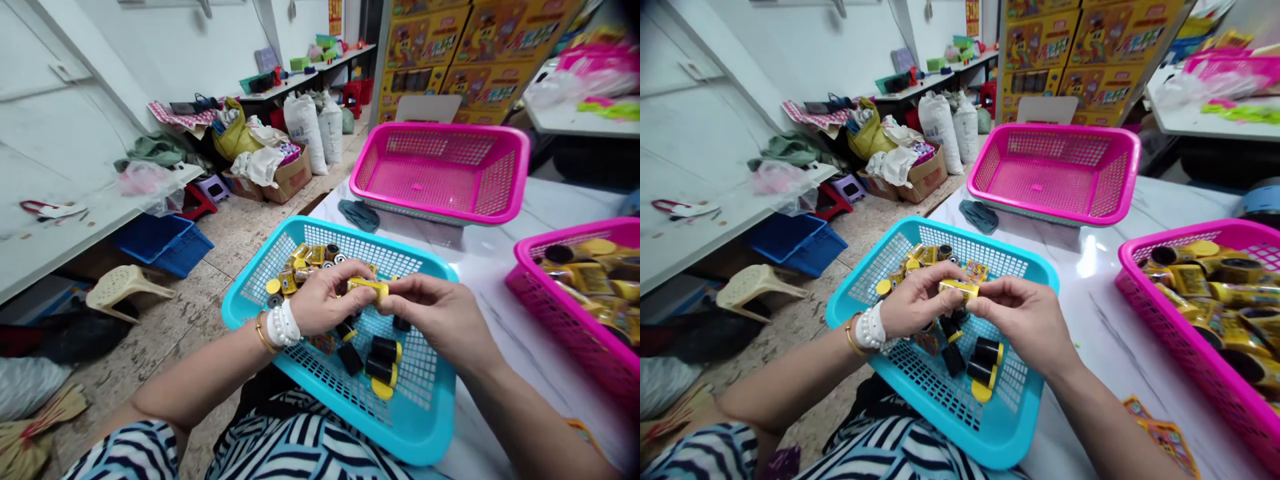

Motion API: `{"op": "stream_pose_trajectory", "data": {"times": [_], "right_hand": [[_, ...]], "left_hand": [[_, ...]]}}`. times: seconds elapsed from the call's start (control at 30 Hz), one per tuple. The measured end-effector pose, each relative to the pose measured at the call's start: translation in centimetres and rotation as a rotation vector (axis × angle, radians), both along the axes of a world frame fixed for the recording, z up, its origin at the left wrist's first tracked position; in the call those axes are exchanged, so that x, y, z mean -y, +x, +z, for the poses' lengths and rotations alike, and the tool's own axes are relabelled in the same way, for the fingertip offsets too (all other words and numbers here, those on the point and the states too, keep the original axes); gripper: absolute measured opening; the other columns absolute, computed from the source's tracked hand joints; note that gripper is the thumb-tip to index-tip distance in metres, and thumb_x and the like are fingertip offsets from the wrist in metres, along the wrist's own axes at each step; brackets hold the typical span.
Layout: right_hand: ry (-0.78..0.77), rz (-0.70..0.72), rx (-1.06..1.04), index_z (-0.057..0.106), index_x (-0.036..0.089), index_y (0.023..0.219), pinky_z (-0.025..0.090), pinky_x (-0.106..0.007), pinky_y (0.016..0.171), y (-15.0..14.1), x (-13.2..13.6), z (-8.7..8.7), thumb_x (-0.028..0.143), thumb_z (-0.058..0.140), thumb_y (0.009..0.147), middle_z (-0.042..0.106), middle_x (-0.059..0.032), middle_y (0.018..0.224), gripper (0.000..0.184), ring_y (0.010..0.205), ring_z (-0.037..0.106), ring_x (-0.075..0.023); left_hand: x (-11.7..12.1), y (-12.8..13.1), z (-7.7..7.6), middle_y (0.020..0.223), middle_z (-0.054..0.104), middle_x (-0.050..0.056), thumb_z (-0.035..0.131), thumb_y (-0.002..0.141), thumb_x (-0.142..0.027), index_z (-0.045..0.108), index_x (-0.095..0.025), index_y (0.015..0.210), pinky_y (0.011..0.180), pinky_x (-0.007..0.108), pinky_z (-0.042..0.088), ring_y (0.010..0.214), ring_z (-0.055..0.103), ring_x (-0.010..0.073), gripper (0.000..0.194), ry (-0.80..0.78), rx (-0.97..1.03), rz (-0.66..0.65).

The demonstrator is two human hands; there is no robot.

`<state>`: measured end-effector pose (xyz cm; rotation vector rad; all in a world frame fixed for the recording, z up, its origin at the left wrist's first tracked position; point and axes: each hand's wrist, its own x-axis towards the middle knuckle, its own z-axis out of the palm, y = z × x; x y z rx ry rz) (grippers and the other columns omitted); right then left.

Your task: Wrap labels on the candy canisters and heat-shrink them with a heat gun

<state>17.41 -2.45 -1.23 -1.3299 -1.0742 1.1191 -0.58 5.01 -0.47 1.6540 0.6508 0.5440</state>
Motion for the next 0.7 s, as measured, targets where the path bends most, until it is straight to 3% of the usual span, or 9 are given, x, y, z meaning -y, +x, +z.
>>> {"op": "stream_pose_trajectory", "data": {"times": [0.2, 0.33, 0.4, 0.53, 0.7], "right_hand": [[0.088, 0.162, -0.122, 0.071, 0.020, 0.106, 0.062, -0.028, 0.066, 0.6, -0.4, -0.5, 0.034, 0.083, 0.073, 0.075, -0.0032, 0.082, 0.037, 0.070, 0.071, -0.0161], [0.117, 0.171, -0.147, 0.076, 0.020, 0.085, 0.063, -0.028, 0.062, 1.1, -0.4, -0.9, 0.031, 0.079, 0.078, 0.071, -0.0031, 0.086, 0.014, 0.065, 0.069, -0.0141], [0.156, 0.144, -0.144, 0.076, 0.020, 0.079, 0.062, -0.027, 0.060, 1.1, -0.4, -0.9, 0.029, 0.080, 0.077, 0.069, -0.0032, 0.087, 0.010, 0.066, 0.068, -0.0133], [0.183, 0.167, -0.063, 0.078, 0.024, 0.096, 0.063, -0.026, 0.064, 0.7, 0.1, -0.6, 0.025, 0.081, 0.076, 0.068, -0.0041, 0.100, 0.020, 0.075, 0.070, -0.0138], [0.230, 0.122, -0.154, 0.076, 0.023, 0.082, 0.065, -0.028, 0.058, 0.8, 0.4, -1.0, 0.019, 0.079, 0.077, 0.064, 0.0002, 0.090, 0.007, 0.065, 0.070, -0.0130]], "left_hand": [[-0.4, 0.2, -0.3, 0.067, 0.061, -0.001, 0.065, 0.083, -0.061, 0.053, -0.016, 0.094, 0.051, 0.020, 0.042, 0.052, 0.054, 0.0078, 0.048, -0.343, 0.076, -0.031], [-0.4, 0.4, -0.4, 0.072, 0.063, 0.001, 0.068, 0.080, -0.062, 0.055, -0.015, 0.092, 0.049, 0.019, 0.042, 0.054, 0.056, 0.0076, 0.050, -0.508, 0.134, -0.087], [-0.4, 0.5, -0.6, 0.073, 0.063, 0.001, 0.071, 0.077, -0.062, 0.058, -0.014, 0.089, 0.049, 0.019, 0.041, 0.054, 0.054, 0.0065, 0.051, -0.511, 0.136, -0.089], [-0.3, 0.7, -1.1, 0.066, 0.060, 0.000, 0.070, 0.077, -0.064, 0.058, -0.013, 0.084, 0.046, 0.018, 0.038, 0.050, 0.051, 0.0061, 0.053, -0.475, 0.084, -0.040], [-0.2, 0.6, -0.6, 0.062, 0.058, -0.002, 0.064, 0.080, -0.068, 0.058, -0.014, 0.090, 0.042, 0.017, 0.035, 0.045, 0.047, 0.0055, 0.055, -0.492, 0.073, -0.147]]}}
